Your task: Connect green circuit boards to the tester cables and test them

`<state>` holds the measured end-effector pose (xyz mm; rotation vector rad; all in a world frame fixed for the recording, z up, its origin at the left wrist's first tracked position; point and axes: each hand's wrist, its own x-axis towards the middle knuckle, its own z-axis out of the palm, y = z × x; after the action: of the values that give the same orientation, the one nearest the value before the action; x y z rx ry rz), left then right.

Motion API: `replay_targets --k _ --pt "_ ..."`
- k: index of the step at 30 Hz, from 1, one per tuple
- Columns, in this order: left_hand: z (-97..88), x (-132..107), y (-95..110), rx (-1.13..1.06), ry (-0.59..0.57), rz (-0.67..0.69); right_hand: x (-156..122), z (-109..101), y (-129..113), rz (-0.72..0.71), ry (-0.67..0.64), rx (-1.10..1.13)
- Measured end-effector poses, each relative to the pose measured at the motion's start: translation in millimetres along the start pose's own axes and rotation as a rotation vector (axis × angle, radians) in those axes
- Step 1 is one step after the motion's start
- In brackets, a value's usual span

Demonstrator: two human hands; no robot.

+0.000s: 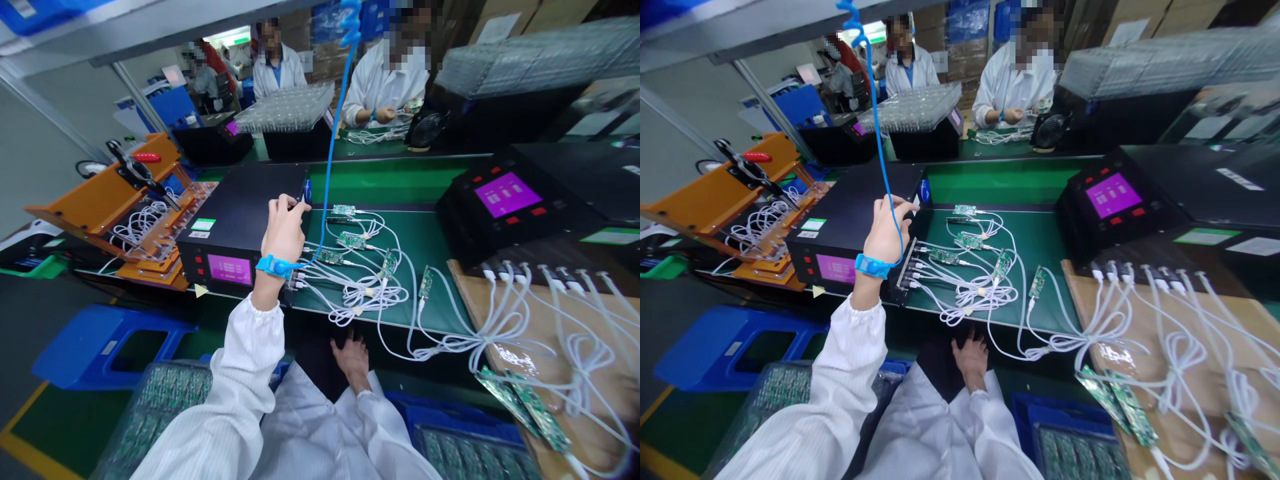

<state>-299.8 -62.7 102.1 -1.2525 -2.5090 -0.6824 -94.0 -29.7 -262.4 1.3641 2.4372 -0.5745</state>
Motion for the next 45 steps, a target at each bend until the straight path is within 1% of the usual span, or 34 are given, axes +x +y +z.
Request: replay_targets --k 7,12,25,33,45 --pt "1.4 -0.5 -2.3 0.008 0.016 0.02 1.4 1.9 1.0 -0.005 0.009 0.003" --pt "0.4 -0.1 0.5 0.006 0.0 -0.009 0.7 1.4 -0.1 0.002 0.009 -0.006" --pt "1.4 -0.1 -1.7 0.006 0.012 0.01 -1.8 -5.6 -2.1 0.015 -0.009 -0.015" --pt "1.8 0.4 -3.0 0.002 0.01 0.023 1.2 -1.5 -1.2 0.005 -0.018 0.01" --pt "0.7 -0.9 -1.9 0.019 0.009 0.03 1.0 -0.8 -1.0 0.006 -0.025 0.009"
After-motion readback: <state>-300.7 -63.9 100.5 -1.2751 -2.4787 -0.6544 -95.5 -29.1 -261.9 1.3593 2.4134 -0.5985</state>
